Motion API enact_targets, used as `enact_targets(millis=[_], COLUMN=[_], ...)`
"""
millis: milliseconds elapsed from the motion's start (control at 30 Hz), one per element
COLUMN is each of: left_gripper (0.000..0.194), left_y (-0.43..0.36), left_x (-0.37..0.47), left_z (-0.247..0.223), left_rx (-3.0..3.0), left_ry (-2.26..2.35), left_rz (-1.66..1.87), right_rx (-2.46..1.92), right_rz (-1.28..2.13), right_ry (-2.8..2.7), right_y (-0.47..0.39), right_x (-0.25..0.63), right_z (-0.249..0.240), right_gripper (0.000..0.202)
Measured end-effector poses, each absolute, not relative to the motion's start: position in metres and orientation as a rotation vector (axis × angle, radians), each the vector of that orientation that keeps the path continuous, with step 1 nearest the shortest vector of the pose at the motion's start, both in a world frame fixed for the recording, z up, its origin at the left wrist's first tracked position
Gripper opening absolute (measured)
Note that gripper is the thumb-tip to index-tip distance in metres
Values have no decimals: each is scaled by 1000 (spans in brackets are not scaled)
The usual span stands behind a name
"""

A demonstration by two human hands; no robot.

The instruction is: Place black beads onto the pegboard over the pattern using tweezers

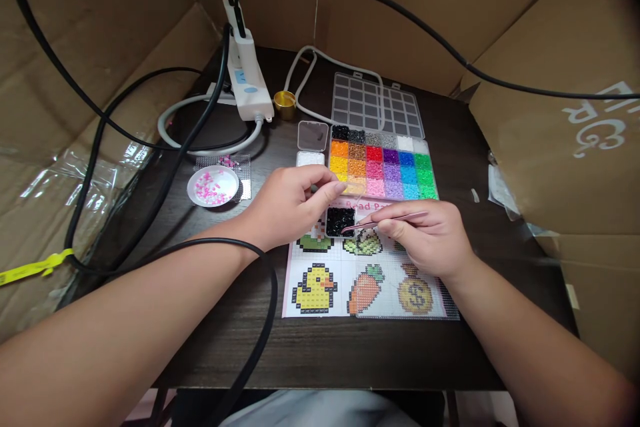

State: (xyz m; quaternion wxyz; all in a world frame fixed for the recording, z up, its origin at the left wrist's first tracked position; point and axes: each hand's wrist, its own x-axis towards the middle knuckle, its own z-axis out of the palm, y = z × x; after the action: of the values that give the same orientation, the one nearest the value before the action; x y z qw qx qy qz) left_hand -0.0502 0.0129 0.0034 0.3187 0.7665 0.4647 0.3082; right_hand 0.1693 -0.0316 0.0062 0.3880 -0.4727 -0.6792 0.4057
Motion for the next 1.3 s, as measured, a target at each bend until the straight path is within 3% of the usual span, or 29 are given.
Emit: enact_targets(millis=[533,1300], left_gripper=[29,33], left_y=[13,12], left_x=[-52,-50], left_z=[5,10], left_rx=[2011,1959], left_ry=[1226,1292], left_rz=[796,713], right_rx=[-1210,-1144], right_rz=[1018,1298], right_ry=[-1674,-1798], right_y=[-31,-18], right_x=[180,211], right_z=[3,3], right_gripper=[11,9])
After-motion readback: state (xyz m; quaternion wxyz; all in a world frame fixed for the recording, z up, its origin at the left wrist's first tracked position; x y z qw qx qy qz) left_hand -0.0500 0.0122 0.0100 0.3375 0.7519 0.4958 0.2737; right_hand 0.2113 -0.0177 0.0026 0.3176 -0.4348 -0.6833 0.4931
